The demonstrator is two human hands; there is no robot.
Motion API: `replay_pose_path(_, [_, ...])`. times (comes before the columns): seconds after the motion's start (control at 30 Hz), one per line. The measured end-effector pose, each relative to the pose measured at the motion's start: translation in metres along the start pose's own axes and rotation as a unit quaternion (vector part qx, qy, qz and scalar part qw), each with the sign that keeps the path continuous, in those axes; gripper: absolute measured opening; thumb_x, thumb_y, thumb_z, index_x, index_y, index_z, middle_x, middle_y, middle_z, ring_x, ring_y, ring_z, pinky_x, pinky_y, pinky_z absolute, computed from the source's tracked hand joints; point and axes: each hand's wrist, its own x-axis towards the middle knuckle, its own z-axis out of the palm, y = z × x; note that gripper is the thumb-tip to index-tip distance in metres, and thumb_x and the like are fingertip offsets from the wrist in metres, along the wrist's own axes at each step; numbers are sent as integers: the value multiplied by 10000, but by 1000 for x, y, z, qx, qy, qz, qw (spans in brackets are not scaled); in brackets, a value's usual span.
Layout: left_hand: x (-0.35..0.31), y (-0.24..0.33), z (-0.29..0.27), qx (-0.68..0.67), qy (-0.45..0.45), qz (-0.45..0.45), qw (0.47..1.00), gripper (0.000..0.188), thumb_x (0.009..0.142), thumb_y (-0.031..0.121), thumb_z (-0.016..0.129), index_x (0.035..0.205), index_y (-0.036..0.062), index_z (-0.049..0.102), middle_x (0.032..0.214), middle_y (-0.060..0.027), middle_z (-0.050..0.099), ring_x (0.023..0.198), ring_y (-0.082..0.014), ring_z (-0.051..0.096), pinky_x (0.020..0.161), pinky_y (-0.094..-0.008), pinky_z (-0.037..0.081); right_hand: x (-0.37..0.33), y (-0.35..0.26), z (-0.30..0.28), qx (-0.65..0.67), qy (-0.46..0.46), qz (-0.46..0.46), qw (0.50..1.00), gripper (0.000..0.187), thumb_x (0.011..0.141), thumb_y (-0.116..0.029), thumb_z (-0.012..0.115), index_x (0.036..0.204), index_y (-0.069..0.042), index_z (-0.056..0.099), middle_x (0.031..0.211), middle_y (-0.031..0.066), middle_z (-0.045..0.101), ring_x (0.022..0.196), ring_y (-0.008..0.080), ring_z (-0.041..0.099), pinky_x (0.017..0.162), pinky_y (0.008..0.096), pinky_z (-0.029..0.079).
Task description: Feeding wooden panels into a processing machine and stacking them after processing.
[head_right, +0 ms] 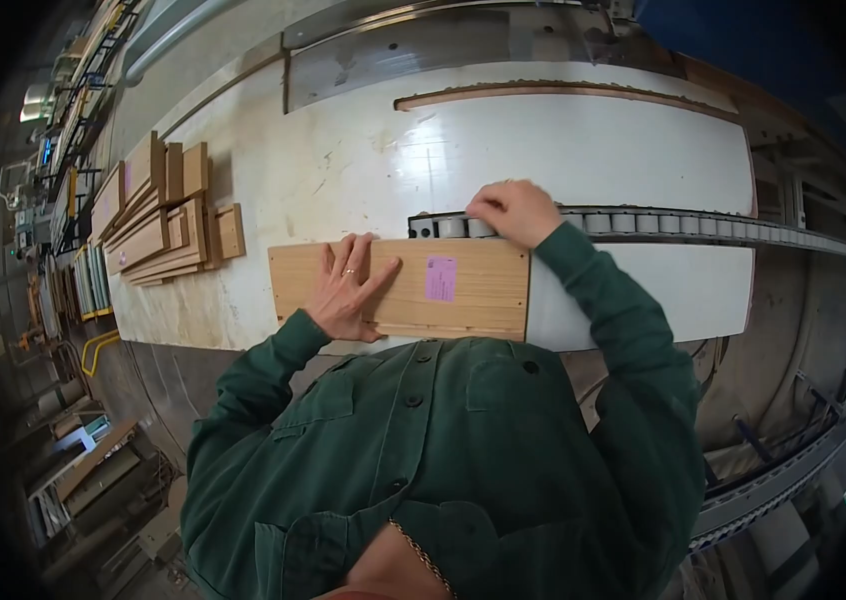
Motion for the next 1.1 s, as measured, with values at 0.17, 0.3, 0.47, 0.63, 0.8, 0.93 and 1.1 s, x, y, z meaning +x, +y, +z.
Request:
replay_pose_path(0.17, [5, -4, -15, 37, 8, 9, 999, 1070, 376, 386, 750, 1295, 232, 225, 1276, -269, 181, 1149, -448, 219, 830, -627, 207, -17, -13, 7, 45, 255, 9, 966, 167, 795, -176, 540, 883, -42, 588, 760, 61, 561, 737, 157, 537, 638, 248, 434])
replay_pose_path(0.3, [27, -27, -42, 73, 73, -2, 995, 1054, 399, 438, 729, 1297, 228, 218, 1277, -281, 182, 1148, -455, 223, 836, -627, 211, -48, 17, -24, 133, 400, 78, 903, 205, 823, -186, 527, 970, -51, 574, 767, 1, 540, 683, 74, 480, 608, 191, 408])
replay_pose_path(0.47, [97, -73, -64, 115, 149, -19, 982, 1070, 385, 473, 721, 1297, 194, 234, 1255, -266, 220, 1126, -407, 252, 826, -542, 260, -90, 41, -31, 265, 431, 158, 848, 213, 830, -178, 519, 976, -32, 569, 758, -19, 524, 649, 42, 465, 536, 171, 395])
replay_pose_path(0.63, [197, -94, -85, 118, 86, -35, 989, 1102, 380, 555, 702, 1303, 195, 221, 1277, -262, 212, 1180, -423, 212, 881, -574, 213, -102, 38, -19, 316, 450, 178, 816, 188, 823, -157, 529, 962, -38, 571, 768, -27, 528, 657, 41, 475, 528, 163, 395])
replay_pose_path(0.8, [258, -98, -96, 90, 72, -61, 991, 1067, 411, 597, 675, 1294, 181, 242, 1323, -232, 154, 1221, -382, 174, 911, -605, 156, -81, 27, -13, 313, 452, 145, 822, 180, 818, -132, 527, 951, -15, 560, 695, -25, 510, 578, 29, 435, 507, 154, 361])
replay_pose_path(0.93, [261, -98, -86, 119, 306, -23, 944, 918, 499, 577, 654, 1234, 130, 331, 1269, -190, 250, 1166, -324, 268, 874, -569, 209, -58, 31, -14, 314, 426, 133, 838, 184, 817, -121, 521, 959, -10, 556, 709, -5, 531, 596, 41, 476, 512, 163, 385])
replay_pose_path(1.1, [201, -121, -64, 39, 428, -253, 867, 672, 588, 475, 677, 1062, 45, 472, 984, -171, 511, 889, -319, 500, 735, -356, 425, 19, 31, -27, 377, 395, 145, 825, 265, 825, -113, 492, 1058, 12, 488, 697, 48, 542, 537, 81, 497, 459, 200, 432])
